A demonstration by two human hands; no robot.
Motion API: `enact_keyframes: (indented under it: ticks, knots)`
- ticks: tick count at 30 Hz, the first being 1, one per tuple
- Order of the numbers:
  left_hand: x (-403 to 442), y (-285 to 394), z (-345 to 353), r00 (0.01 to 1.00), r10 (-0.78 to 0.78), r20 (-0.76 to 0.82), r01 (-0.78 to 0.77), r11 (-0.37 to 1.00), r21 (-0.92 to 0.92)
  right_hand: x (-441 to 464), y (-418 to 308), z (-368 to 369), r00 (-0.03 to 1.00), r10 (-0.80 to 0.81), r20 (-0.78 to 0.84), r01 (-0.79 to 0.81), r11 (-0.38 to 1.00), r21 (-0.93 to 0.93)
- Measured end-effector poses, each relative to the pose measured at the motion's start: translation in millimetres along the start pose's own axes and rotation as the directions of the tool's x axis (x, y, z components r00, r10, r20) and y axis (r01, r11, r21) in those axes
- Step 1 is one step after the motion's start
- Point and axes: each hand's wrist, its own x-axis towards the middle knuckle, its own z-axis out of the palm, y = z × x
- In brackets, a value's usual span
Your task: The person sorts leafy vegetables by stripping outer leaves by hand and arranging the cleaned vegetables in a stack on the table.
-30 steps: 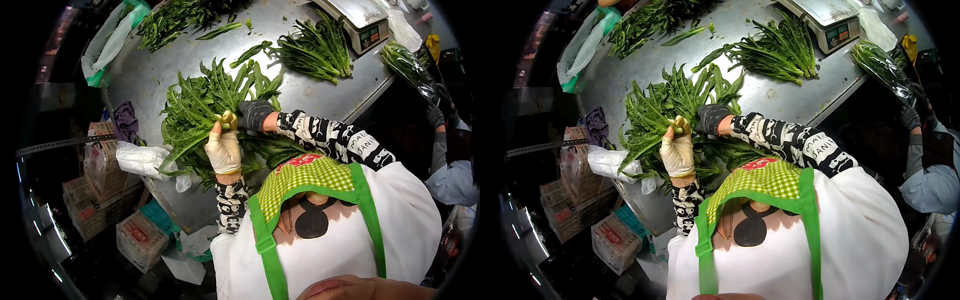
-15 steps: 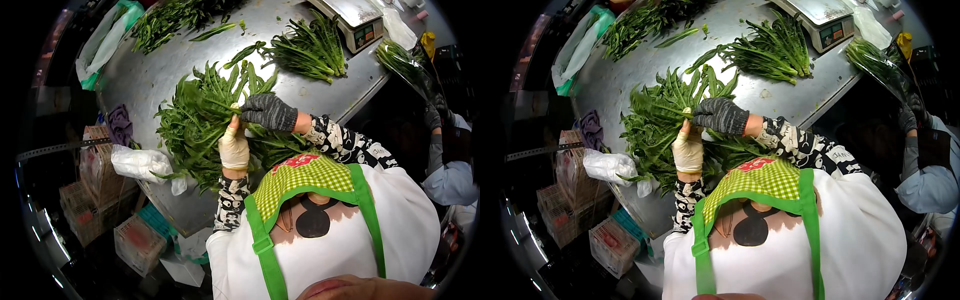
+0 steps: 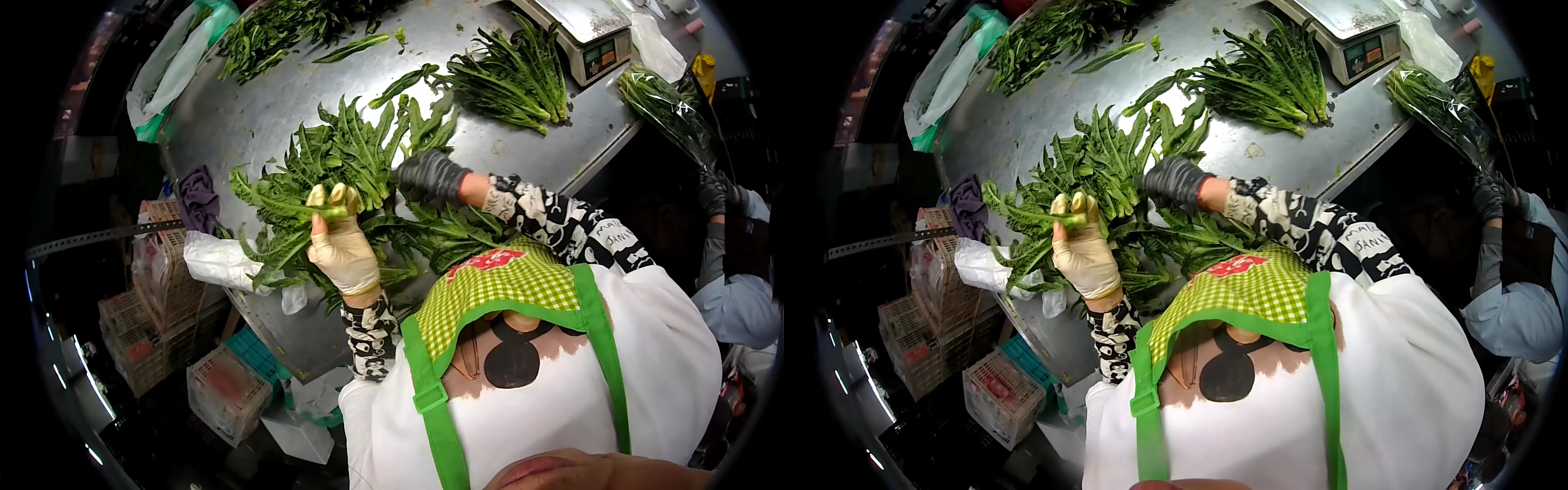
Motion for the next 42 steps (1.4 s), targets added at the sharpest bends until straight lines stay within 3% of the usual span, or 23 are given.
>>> enact_keyframes:
  ticks: [1,3,4,5,7,8,9,11,12,13,15,16,19,20,24,28,32,37,39,42]
  knots:
    - [0.0,1.0,-0.1,1.0,-0.008,0.017,0.008,1.0,-0.005,2.1,-0.5,9.2,0.994,-0.108,-0.031,0.096,0.96,-0.263]
    - [0.3,1.9,0.3,0.998,-0.026,0.054,0.027,1.0,-0.013,17.3,12.5,28.8,0.948,-0.301,-0.099,0.183,0.773,-0.608]
    - [-0.2,-2.6,-4.4,0.994,-0.048,-0.1,0.051,0.998,0.024,19.9,11.3,33.0,0.982,-0.161,-0.095,0.083,0.831,-0.551]
    - [-1.5,-5.7,-5.1,0.996,-0.075,0.055,0.078,0.996,-0.048,22.5,10.2,35.9,0.979,-0.15,-0.134,0.052,0.831,-0.554]
    - [-5.0,-11.6,-5.6,0.977,-0.205,0.061,0.213,0.961,-0.177,27.4,11.2,40.1,0.968,-0.134,-0.211,-0.007,0.83,-0.558]
    - [-6.2,-12.6,-7.2,0.961,-0.274,0.046,0.277,0.93,-0.242,39.3,24.7,38.6,0.972,-0.169,-0.164,0.028,0.774,-0.632]
    - [-8.4,-14.5,-6.2,0.96,-0.279,-0.02,0.27,0.942,-0.197,40.8,30.1,36.7,0.914,-0.324,-0.243,0.175,0.857,-0.485]
    - [-2.6,-20.3,-31.5,0.962,-0.261,0.075,0.266,0.961,-0.071,38.3,23.2,16.7,0.984,-0.097,-0.147,0.046,0.946,-0.32]
    - [-3.2,-20.8,-29.1,0.971,-0.239,0.02,0.239,0.971,-0.02,21.8,16.0,10.0,0.988,-0.015,-0.155,0.023,0.999,0.049]
    - [-5.0,-22.0,-23.9,0.976,-0.213,-0.035,0.214,0.976,0.029,9.5,6.9,3.8,0.986,0.089,-0.141,-0.048,0.962,0.269]
    - [-9.1,-25.7,-10.7,0.978,-0.184,-0.097,0.191,0.979,0.074,-20.4,-12.1,-6.4,0.982,0.031,-0.185,0.017,0.968,0.25]
    - [-10.5,-28.8,-1.6,0.978,-0.181,-0.1,0.189,0.98,0.069,-33.7,-20.9,-3.7,0.952,0.013,-0.306,0.056,0.975,0.213]
    - [-6.2,-39.3,5.3,0.957,-0.29,-0.019,0.291,0.957,0.02,-25.5,7.6,-2.4,0.797,-0.28,-0.535,0.276,0.957,-0.09]
    - [-4.8,-42.7,7.7,0.945,-0.325,-0.022,0.325,0.945,0.01,-31.7,-0.1,-8.2,0.872,-0.159,-0.462,0.183,0.983,0.008]
    - [1.3,-51.4,7.6,0.912,-0.379,-0.157,0.387,0.922,0.022,-44.1,-4.1,-19.3,0.96,-0.074,-0.27,0.098,0.992,0.076]
    - [5.9,-57.0,-4.1,0.901,-0.38,-0.208,0.402,0.912,0.076,-43.9,-1.8,-15.9,0.922,-0.151,-0.356,0.188,0.979,0.073]
    - [3.9,-59.7,2.2,0.882,-0.445,-0.157,0.459,0.886,0.069,-48.8,-2.0,-13.8,0.949,-0.219,-0.227,0.242,0.967,0.078]
    - [14.8,-65.2,-12.3,0.795,-0.607,-0.012,0.607,0.794,0.037,-46.6,0.9,-3.1,0.916,-0.329,-0.227,0.355,0.931,0.083]
    - [12.6,-63.0,-2.4,0.775,-0.629,-0.059,0.631,0.774,0.052,-49.9,-2.1,0.3,0.908,-0.371,-0.194,0.398,0.909,0.124]
    - [9.7,-63.1,4.3,0.752,-0.653,-0.09,0.657,0.753,0.029,-52.0,-0.4,-0.2,0.875,-0.429,-0.225,0.416,0.904,-0.105]
